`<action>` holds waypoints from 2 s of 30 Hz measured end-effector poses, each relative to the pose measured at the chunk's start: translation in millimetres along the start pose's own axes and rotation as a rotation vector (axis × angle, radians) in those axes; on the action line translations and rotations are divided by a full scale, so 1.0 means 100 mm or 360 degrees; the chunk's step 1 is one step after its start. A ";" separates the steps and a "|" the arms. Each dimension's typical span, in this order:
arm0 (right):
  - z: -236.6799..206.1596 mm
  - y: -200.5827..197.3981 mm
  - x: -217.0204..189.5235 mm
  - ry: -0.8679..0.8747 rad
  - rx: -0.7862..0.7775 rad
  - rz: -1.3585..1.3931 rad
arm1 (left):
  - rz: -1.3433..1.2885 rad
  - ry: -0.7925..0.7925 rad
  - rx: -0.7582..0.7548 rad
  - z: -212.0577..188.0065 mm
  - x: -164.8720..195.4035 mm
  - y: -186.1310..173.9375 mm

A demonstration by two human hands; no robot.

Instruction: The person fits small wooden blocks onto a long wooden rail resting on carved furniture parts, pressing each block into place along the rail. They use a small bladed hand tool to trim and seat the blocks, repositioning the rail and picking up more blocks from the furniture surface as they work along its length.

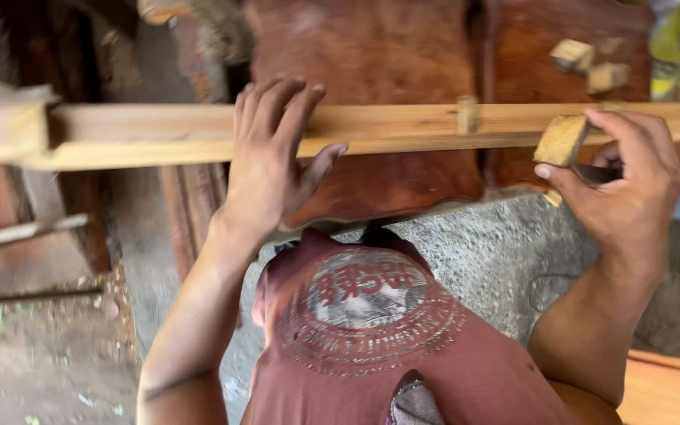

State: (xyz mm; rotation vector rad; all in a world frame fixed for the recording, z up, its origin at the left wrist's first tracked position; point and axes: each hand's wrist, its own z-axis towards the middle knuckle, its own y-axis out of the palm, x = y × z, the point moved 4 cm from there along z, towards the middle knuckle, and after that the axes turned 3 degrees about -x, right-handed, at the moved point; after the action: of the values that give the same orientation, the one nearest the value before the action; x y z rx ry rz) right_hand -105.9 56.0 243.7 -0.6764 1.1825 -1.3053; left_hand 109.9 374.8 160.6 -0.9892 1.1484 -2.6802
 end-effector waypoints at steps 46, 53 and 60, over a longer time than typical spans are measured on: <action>-0.01 1.29 2.71 0.0095 -0.0699 0.0677 | 0.0287 -0.0255 -0.0345 0.19 -0.05 -0.24; 0.37 0.66 0.68 -0.0579 -0.0313 0.0365 | 0.0289 -0.0342 -0.0683 0.20 -0.60 0.07; 0.45 0.46 -0.31 -0.0669 -0.0240 0.0195 | -0.0138 -0.0023 -0.0372 0.08 -0.72 0.01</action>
State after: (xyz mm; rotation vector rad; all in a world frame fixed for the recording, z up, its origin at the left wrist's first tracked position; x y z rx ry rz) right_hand -43.4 84.5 224.3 -0.9222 0.9642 -0.9194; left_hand 171.1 390.3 125.8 -1.1120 1.4758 -2.6427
